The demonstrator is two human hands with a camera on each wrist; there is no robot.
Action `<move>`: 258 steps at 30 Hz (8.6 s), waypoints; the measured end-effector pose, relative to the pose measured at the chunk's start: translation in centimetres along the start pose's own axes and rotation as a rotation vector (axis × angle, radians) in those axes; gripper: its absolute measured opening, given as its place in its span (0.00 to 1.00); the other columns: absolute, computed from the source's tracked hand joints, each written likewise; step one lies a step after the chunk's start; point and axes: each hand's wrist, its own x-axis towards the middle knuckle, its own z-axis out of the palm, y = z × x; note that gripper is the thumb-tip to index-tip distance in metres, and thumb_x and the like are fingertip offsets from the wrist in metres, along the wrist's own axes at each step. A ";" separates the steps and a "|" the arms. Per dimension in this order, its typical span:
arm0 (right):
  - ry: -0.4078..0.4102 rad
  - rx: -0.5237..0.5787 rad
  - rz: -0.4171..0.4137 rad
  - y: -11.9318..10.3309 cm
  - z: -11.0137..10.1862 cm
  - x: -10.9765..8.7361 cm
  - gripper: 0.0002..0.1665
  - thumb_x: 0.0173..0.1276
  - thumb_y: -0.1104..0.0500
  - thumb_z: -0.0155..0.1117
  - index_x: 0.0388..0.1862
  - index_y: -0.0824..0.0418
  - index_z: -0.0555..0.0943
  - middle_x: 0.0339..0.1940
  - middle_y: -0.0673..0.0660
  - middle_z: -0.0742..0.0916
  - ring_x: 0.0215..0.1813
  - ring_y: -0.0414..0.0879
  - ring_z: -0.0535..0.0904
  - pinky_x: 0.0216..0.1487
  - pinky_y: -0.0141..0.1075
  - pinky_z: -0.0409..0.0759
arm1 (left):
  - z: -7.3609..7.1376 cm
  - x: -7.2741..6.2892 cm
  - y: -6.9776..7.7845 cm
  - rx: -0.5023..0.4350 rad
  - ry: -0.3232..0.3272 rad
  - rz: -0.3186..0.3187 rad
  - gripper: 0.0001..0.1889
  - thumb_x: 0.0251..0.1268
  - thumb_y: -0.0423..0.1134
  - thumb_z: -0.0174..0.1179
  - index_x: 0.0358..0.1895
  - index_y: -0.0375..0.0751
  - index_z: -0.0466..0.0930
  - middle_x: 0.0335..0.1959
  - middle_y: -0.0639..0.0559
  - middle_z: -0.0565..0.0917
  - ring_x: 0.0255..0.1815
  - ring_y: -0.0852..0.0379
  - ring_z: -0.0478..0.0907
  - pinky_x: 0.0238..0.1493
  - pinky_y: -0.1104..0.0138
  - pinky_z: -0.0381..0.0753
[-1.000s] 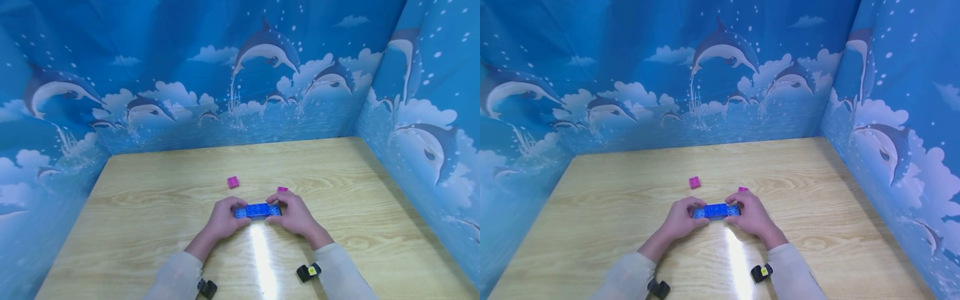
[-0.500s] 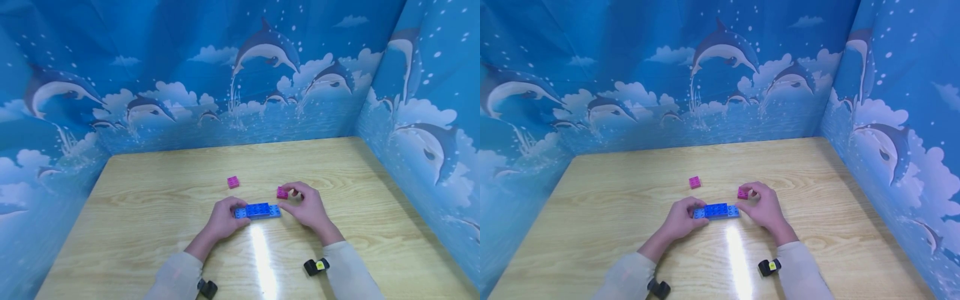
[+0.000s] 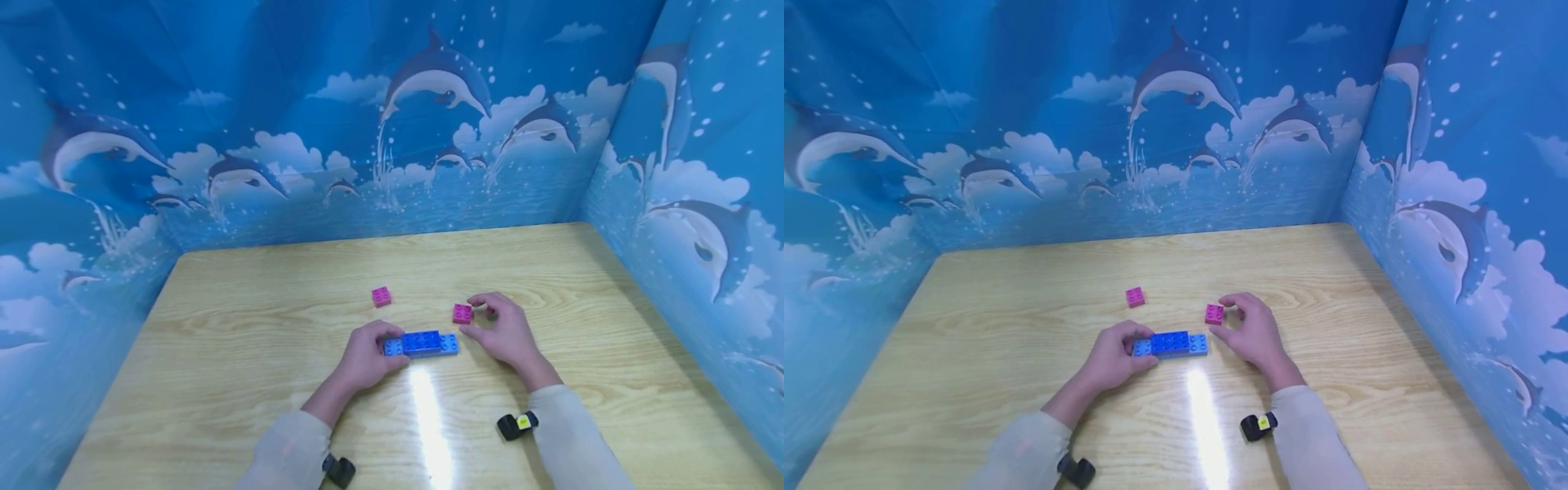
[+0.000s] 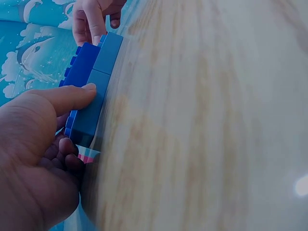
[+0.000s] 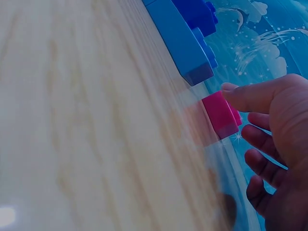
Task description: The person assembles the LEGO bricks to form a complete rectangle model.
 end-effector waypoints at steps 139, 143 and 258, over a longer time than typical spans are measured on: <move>-0.082 0.205 -0.189 -0.3 2.5 -2.3 0.23 0.47 0.64 0.84 0.43 0.56 0.87 0.30 0.47 0.81 0.35 0.46 0.75 0.35 0.35 0.75 | -0.3 0.3 0.2 -0.033 -0.019 -0.017 0.22 0.47 0.36 0.79 0.48 0.44 0.85 0.40 0.58 0.81 0.40 0.57 0.75 0.43 0.62 0.76; -0.083 0.212 -0.188 -0.4 2.5 -2.3 0.23 0.47 0.65 0.84 0.43 0.56 0.87 0.30 0.47 0.81 0.34 0.47 0.75 0.35 0.36 0.75 | -0.3 0.3 0.2 -0.033 -0.012 -0.017 0.22 0.47 0.36 0.79 0.48 0.46 0.85 0.39 0.58 0.80 0.38 0.56 0.74 0.41 0.62 0.76; -0.107 0.198 -0.154 -0.3 2.5 -2.3 0.22 0.49 0.62 0.84 0.43 0.51 0.86 0.31 0.47 0.81 0.35 0.47 0.75 0.34 0.35 0.75 | -4.2 3.6 -1.1 0.040 0.148 -0.151 0.22 0.56 0.41 0.75 0.53 0.43 0.79 0.40 0.51 0.78 0.32 0.53 0.73 0.31 0.61 0.76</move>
